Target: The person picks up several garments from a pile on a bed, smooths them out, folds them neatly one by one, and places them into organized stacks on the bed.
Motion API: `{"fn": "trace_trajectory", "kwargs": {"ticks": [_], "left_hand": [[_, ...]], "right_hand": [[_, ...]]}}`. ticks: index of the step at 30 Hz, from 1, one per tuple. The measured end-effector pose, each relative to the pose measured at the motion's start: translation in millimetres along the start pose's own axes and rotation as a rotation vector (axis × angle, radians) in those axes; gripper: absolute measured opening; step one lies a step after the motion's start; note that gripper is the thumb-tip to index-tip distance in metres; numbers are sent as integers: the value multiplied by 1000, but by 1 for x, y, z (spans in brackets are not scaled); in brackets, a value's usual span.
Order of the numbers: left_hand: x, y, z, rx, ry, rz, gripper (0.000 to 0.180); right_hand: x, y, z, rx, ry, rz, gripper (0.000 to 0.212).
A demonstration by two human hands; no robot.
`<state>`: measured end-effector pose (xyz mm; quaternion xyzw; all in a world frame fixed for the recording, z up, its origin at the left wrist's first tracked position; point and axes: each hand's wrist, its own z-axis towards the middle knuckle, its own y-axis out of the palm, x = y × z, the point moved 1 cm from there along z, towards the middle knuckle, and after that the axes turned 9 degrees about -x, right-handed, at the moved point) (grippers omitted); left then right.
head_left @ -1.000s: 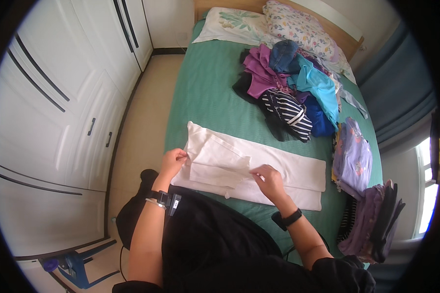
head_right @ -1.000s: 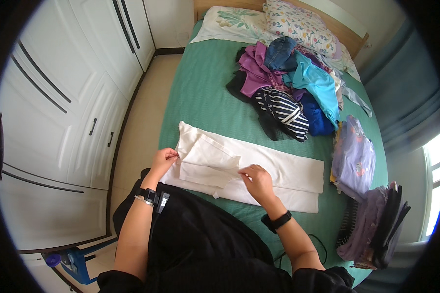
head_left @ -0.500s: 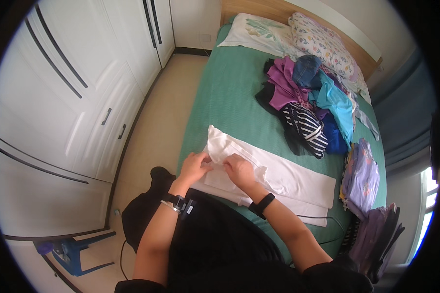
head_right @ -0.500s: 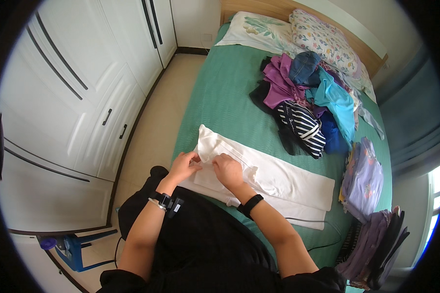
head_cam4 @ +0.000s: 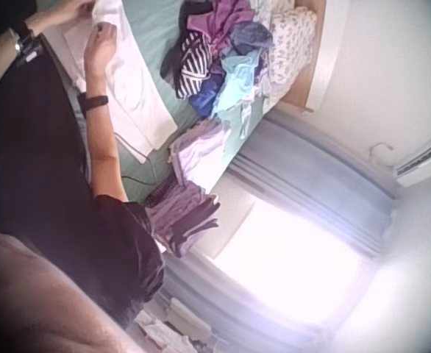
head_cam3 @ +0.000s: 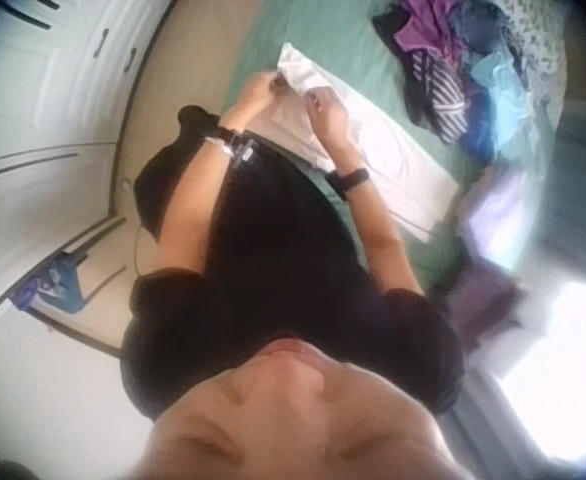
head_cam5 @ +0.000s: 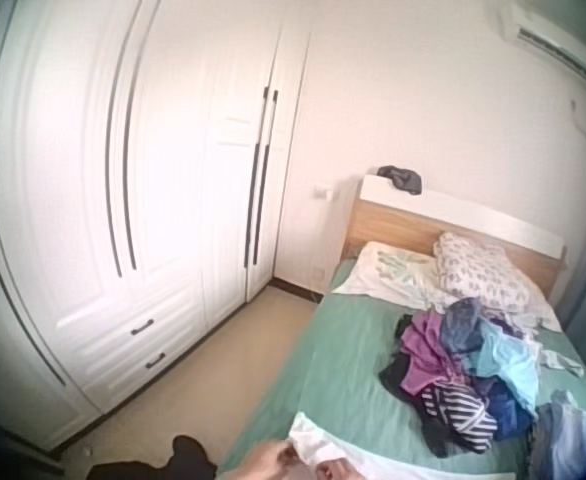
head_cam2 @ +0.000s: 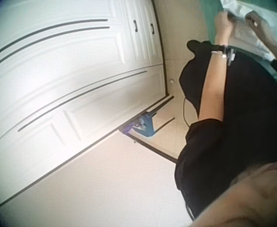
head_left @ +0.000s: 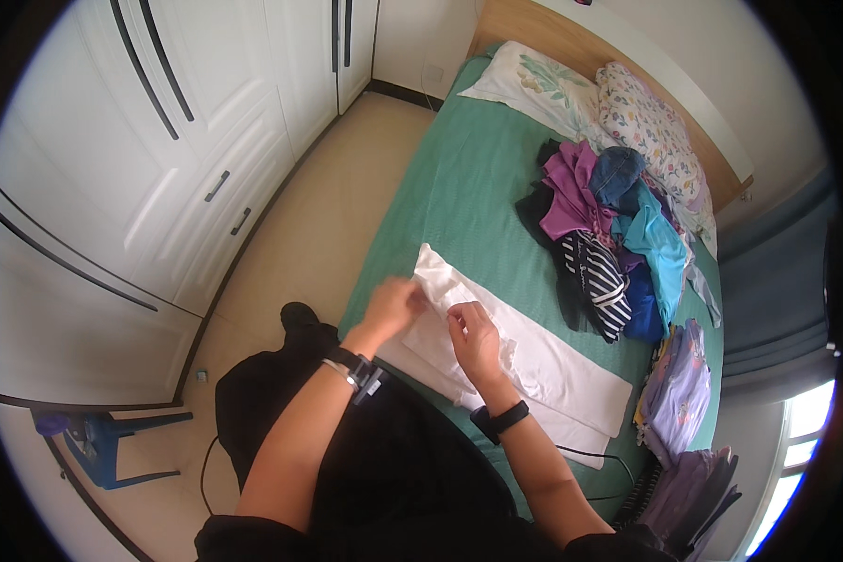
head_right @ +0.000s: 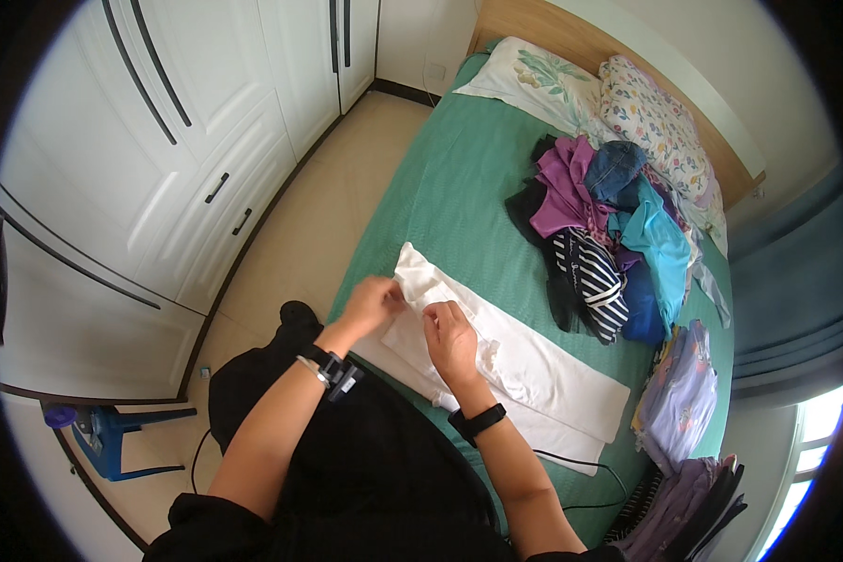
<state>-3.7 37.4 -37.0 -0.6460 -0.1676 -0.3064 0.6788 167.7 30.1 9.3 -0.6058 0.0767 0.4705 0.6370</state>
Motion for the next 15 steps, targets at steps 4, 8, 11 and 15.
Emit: {"fn": "trace_trajectory", "kwargs": {"ticks": [4, 8, 11, 15], "left_hand": [[-37, -25, 3, 214, -150, -487, 11], [-42, -30, -5, 382, -228, -403, 21], [3, -23, -9, 404, -12, -102, 27], [60, 0, -5, -83, 204, 152, 52]], "right_hand": [[-4, 3, 3, 30, -32, -45, 6], [-3, 10, -7, -98, -199, -162, 17], [-6, -3, -21, -215, -167, -178, 32], [15, -30, -43, -215, -49, -238, 60]]}}
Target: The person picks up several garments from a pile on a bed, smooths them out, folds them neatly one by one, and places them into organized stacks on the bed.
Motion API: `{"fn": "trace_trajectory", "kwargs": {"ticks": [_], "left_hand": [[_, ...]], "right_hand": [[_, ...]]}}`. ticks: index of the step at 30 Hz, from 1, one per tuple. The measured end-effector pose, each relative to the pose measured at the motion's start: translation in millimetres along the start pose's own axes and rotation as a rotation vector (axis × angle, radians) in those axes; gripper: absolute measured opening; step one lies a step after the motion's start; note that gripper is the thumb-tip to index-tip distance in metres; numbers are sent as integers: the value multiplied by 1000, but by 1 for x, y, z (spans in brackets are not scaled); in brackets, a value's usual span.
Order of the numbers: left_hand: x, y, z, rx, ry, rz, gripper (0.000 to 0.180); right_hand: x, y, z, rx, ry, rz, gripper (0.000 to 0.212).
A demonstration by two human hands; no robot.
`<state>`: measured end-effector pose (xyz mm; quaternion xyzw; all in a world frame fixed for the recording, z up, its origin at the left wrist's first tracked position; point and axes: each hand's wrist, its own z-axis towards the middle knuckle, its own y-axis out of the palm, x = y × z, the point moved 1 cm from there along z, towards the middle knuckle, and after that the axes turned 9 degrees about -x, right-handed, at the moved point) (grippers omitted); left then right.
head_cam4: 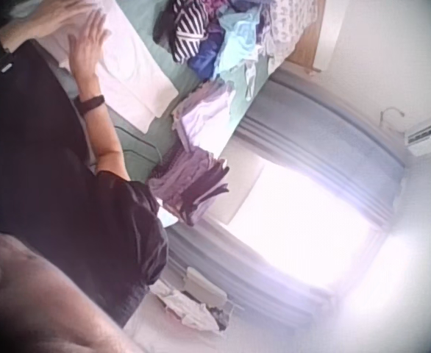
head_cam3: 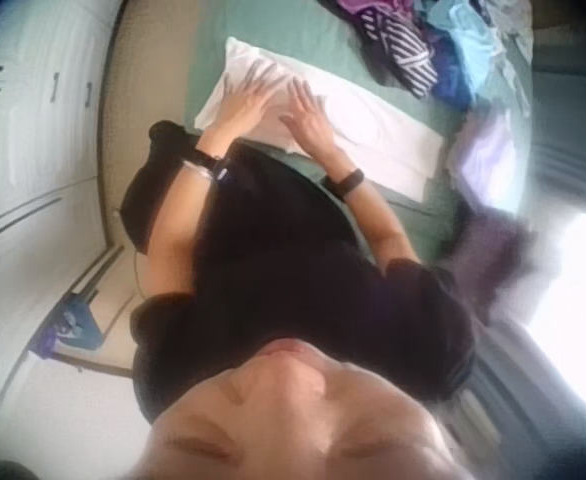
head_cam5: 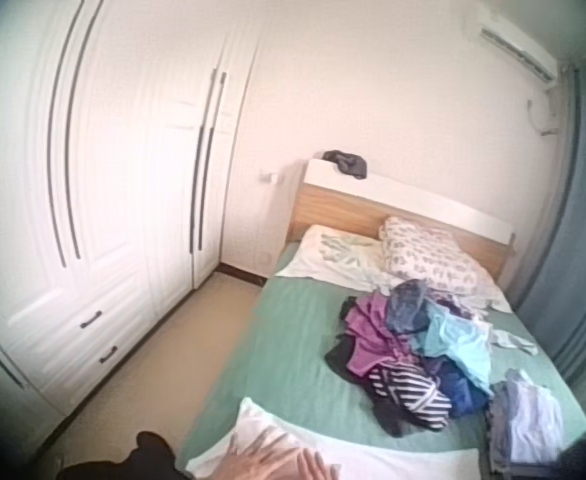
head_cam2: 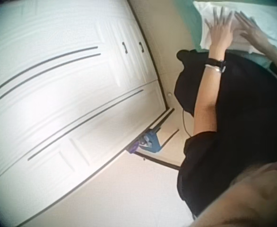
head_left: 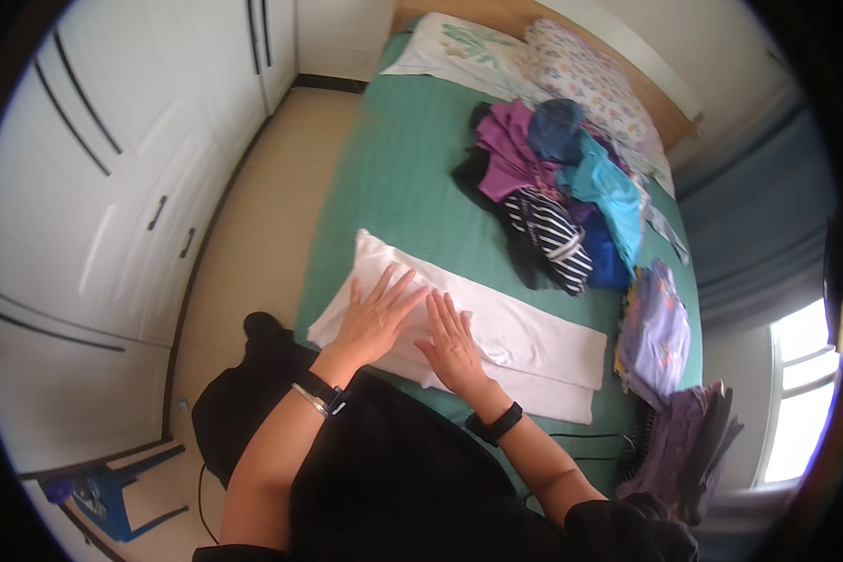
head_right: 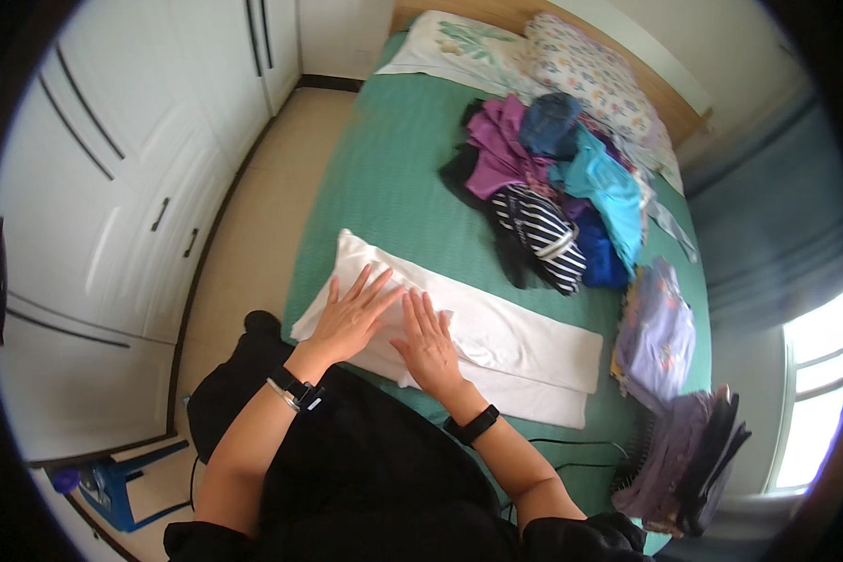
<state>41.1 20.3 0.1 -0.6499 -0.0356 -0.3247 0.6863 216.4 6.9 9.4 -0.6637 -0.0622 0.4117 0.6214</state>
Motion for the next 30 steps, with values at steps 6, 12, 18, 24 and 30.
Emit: {"fn": "trace_trajectory", "kwargs": {"ticks": [6, 12, 18, 24, 30], "left_hand": [[4, 48, 12, -512, -80, 221, 63], [22, 45, 8, -509, -139, 220, 60], [36, 45, 1, -472, -152, 248, 61], [97, 47, -20, -432, 59, 192, 59], [94, 43, -43, -295, 52, 149, 61]], "right_hand": [[95, -32, -101, -273, 462, -391, 69], [183, -76, -224, -136, 858, -436, 60], [246, -93, -340, 367, 1045, -217, 45], [260, -114, -330, 503, 1229, 403, 38], [254, -103, -342, 470, 1044, 1068, 41]]}}
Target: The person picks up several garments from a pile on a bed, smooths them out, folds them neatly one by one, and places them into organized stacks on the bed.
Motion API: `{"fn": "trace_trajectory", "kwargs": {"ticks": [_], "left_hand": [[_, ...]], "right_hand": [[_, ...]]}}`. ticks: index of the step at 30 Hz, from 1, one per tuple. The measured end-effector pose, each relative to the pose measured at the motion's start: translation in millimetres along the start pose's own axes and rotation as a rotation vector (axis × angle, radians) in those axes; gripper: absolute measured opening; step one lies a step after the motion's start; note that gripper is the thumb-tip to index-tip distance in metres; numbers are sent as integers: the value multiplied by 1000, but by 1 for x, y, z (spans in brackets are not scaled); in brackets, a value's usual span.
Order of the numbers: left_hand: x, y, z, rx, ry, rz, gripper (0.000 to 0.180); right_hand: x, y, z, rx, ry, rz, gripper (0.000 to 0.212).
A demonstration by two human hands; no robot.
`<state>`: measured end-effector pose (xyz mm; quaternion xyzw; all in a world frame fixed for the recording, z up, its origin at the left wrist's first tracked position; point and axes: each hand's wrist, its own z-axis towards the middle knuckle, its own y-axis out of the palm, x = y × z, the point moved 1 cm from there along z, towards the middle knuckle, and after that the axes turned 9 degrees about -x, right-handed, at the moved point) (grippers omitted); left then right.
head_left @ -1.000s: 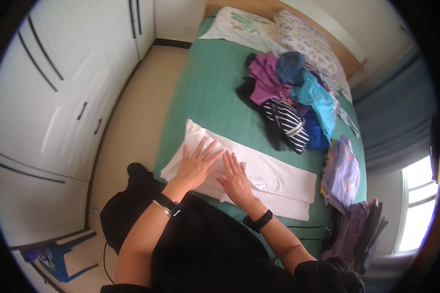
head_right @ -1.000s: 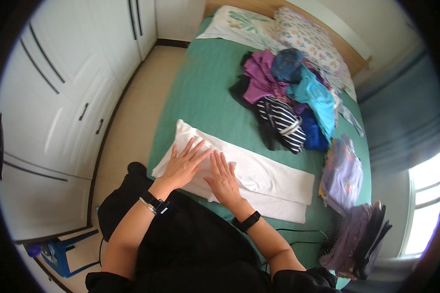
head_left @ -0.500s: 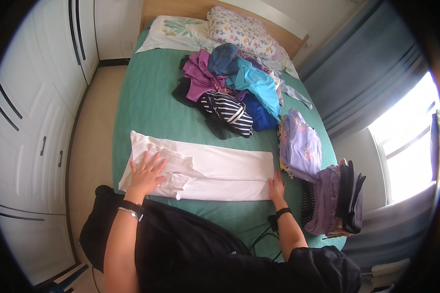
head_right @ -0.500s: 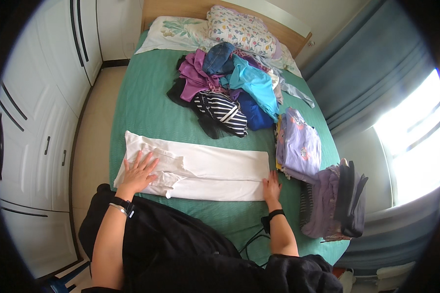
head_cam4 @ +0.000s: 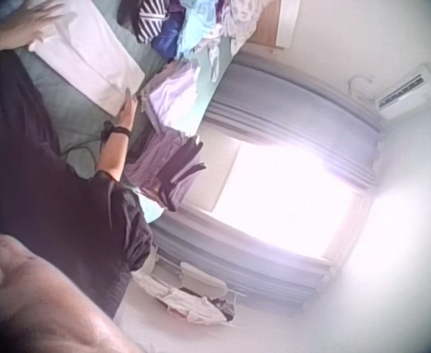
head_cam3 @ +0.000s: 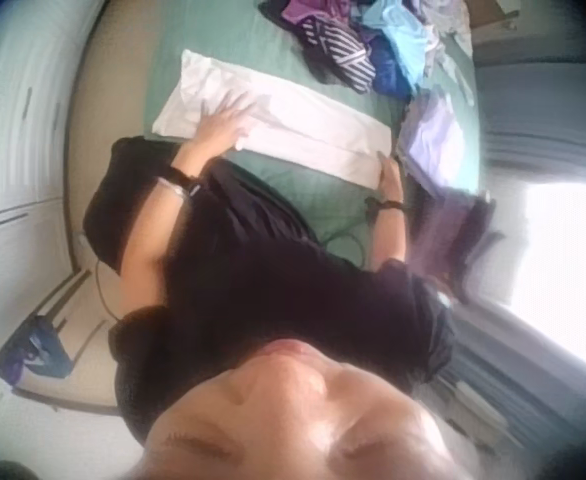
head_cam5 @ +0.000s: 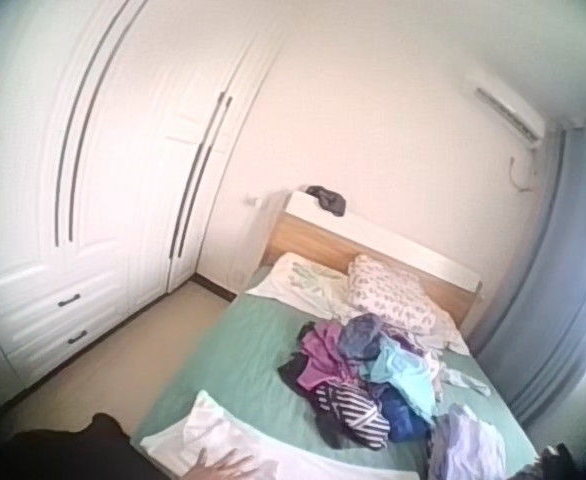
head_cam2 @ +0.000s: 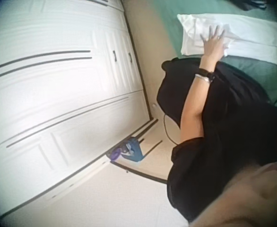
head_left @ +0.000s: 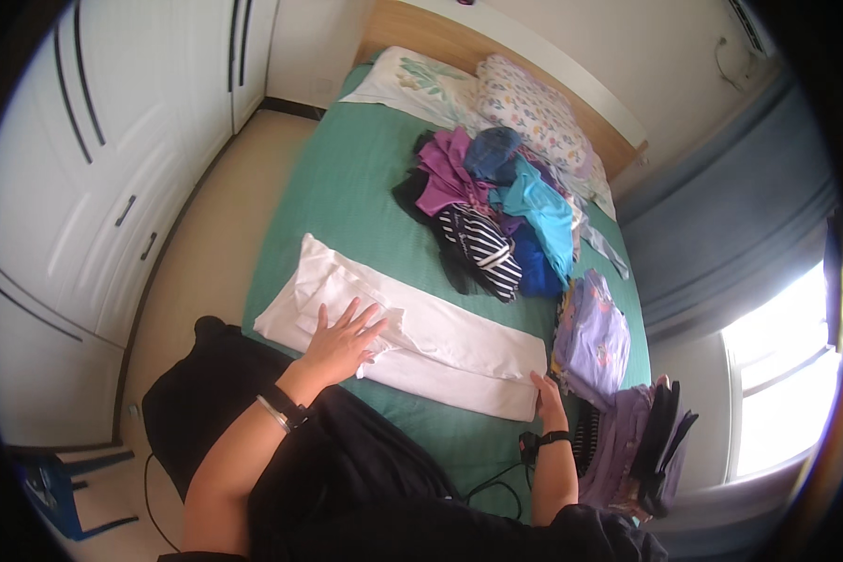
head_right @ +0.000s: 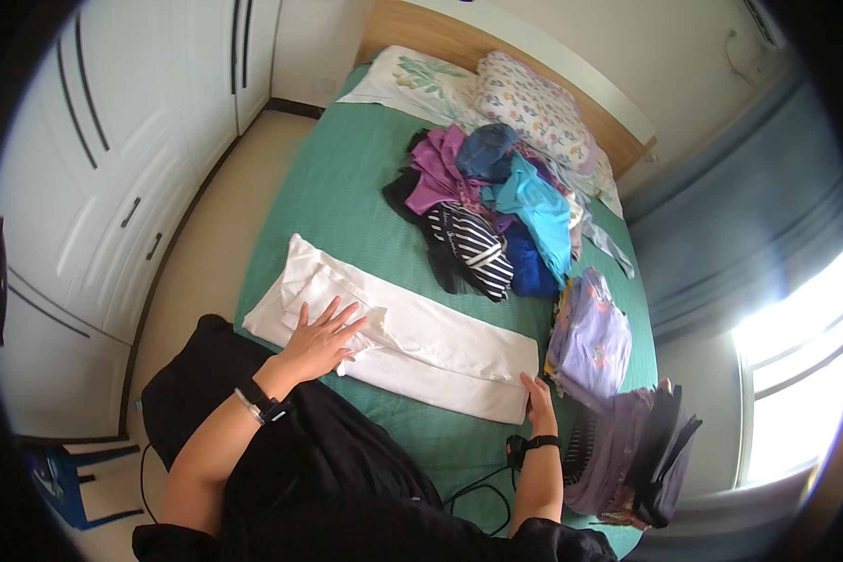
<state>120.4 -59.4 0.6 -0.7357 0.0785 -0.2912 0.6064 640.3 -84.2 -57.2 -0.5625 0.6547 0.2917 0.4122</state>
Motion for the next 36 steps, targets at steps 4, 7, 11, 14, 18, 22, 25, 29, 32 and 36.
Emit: {"fn": "trace_trajectory", "kwargs": {"ticks": [4, 7, 11, 14, 18, 22, 25, 29, 32, 36], "left_hand": [[-9, 13, -9, 29, 31, -43, 59], [-25, 29, -19, -63, 1, -130, 49], [-38, 18, -16, 505, 48, -368, 27], [-54, 14, -24, 625, -83, -435, 24], [-72, 22, -41, 800, -199, -571, 24], [-81, 8, -37, 599, -205, -1300, 20], [-89, -8, -36, 429, -149, -1598, 32], [-119, -8, -43, 288, -159, -2288, 69], [-130, -14, -52, 328, -256, -2436, 61], [-152, -3, -43, 253, -410, -1947, 53]], "right_hand": [[5, 7, -17, 35, -56, 47, 41], [-8, 39, -35, 38, -135, -7, 40], [-54, 69, -42, 15, -266, -69, 30], [-93, 111, -53, -33, -342, -155, 28], [-123, 182, -56, -177, -425, -203, 23], [-149, 282, -64, -149, -496, -554, 25], [-135, 374, -55, -245, -714, -699, 42], [-113, 469, -86, -778, -472, -749, 88], [-94, 462, -94, -818, -550, -857, 66], [-87, 419, -94, -794, -521, -772, 42]]}}
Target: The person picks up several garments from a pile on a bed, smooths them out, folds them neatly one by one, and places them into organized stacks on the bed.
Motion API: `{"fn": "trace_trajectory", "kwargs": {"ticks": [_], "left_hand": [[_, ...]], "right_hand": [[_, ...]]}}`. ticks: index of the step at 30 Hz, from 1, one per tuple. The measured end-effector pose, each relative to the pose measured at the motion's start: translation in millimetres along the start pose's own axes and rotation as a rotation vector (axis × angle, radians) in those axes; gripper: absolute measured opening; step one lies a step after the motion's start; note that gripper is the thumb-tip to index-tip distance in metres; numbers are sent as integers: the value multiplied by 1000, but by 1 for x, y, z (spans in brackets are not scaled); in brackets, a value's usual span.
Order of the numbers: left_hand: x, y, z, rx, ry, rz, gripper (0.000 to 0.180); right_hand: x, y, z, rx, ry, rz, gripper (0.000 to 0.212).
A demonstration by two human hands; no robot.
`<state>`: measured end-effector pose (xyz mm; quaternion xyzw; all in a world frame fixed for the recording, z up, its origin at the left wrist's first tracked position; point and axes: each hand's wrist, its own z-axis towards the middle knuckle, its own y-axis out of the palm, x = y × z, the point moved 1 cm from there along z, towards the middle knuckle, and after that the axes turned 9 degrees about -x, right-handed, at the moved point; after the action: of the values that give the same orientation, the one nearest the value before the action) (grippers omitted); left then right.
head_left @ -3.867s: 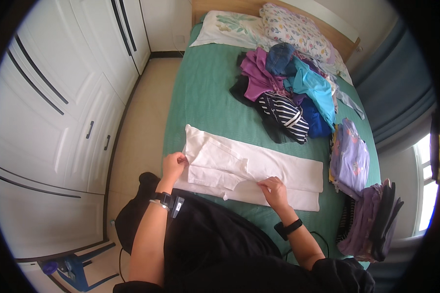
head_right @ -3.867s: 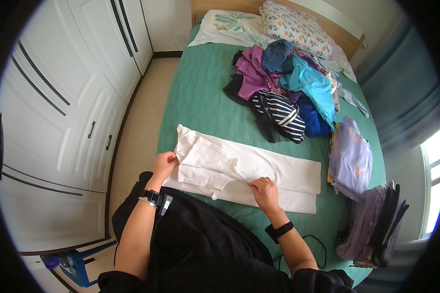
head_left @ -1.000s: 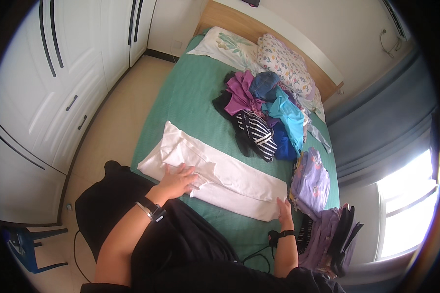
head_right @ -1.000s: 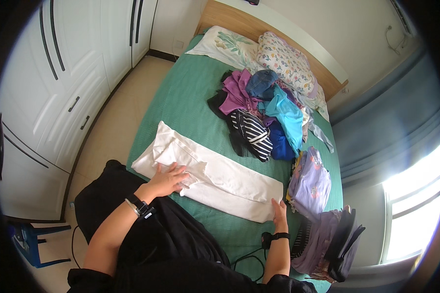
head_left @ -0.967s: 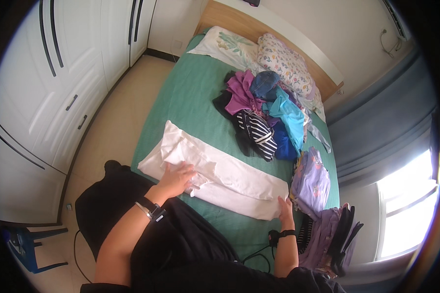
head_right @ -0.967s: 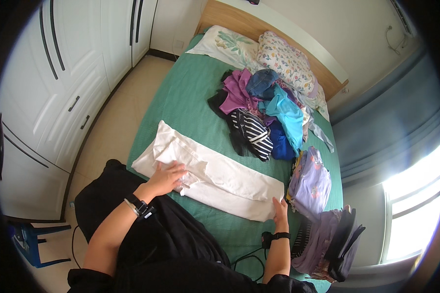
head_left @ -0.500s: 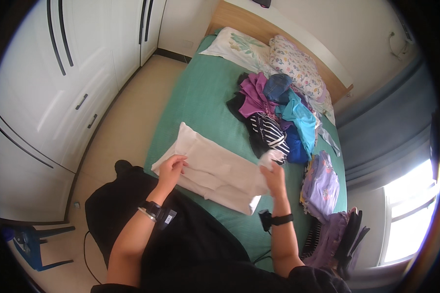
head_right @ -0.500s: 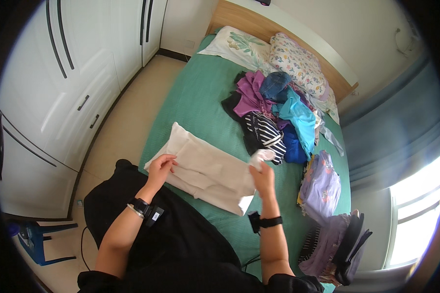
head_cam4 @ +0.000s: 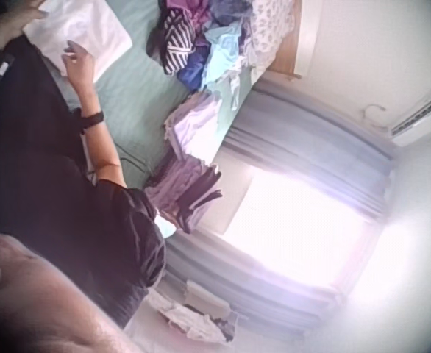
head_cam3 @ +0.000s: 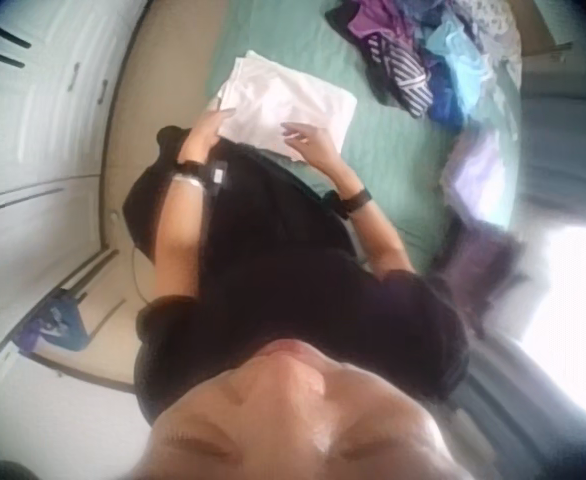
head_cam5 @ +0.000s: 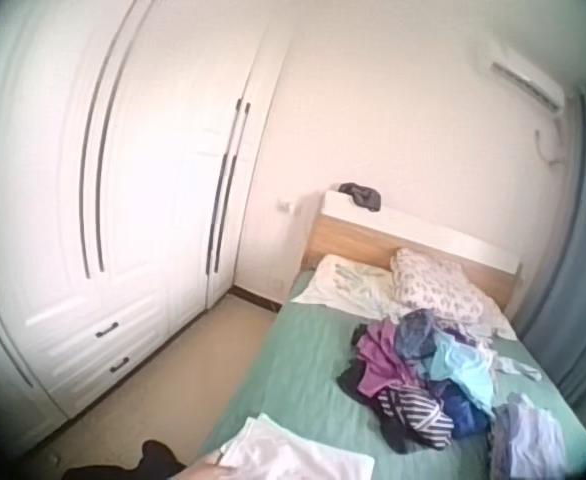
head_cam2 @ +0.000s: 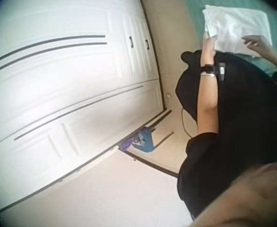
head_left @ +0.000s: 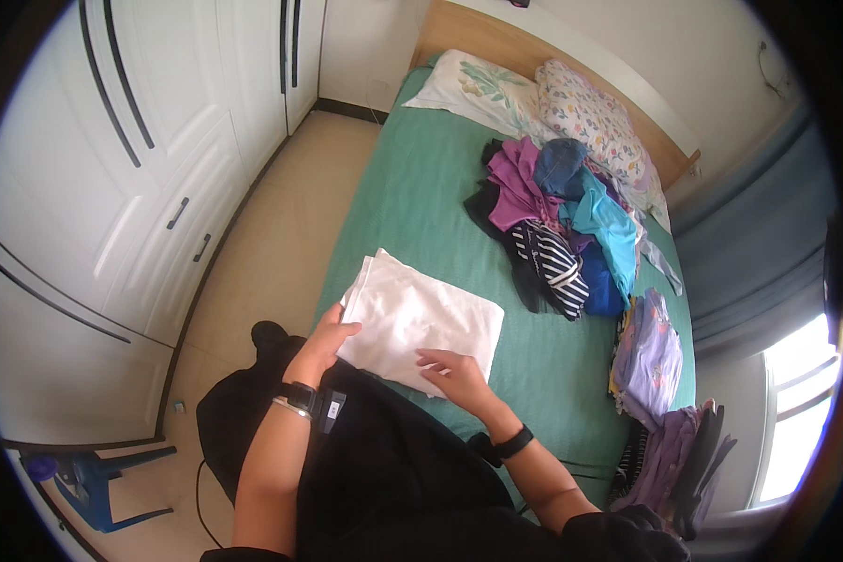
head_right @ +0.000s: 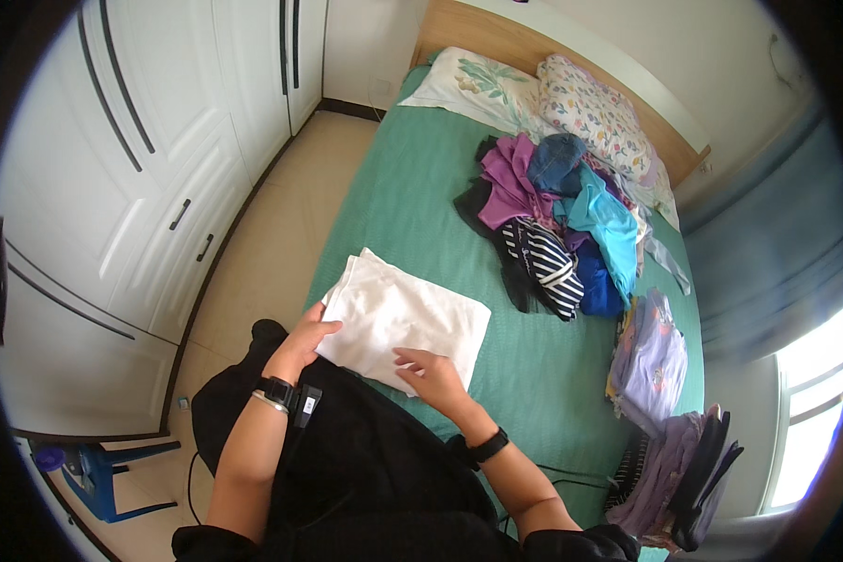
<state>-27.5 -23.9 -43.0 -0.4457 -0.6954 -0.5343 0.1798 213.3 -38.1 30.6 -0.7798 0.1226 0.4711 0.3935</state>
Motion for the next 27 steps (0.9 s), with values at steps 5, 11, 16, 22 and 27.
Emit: {"fn": "trace_trajectory", "kwargs": {"ticks": [5, 11, 16, 22, 27], "left_hand": [[15, -5, 14, -71, 116, 210, 62], [17, 6, 30, 83, 38, 215, 62], [11, 6, 60, 195, 204, 532, 58], [8, 15, 72, 187, 196, 527, 53], [3, 23, 64, 216, 284, 519, 48]], "right_hand": [[24, -29, -27, 332, 25, 100, 33], [29, -63, -17, 425, 8, -10, 30], [40, -85, 26, 529, -201, -333, 32], [111, -135, 52, 668, 73, -369, 24], [114, -136, 37, 669, 95, -153, 12]]}}
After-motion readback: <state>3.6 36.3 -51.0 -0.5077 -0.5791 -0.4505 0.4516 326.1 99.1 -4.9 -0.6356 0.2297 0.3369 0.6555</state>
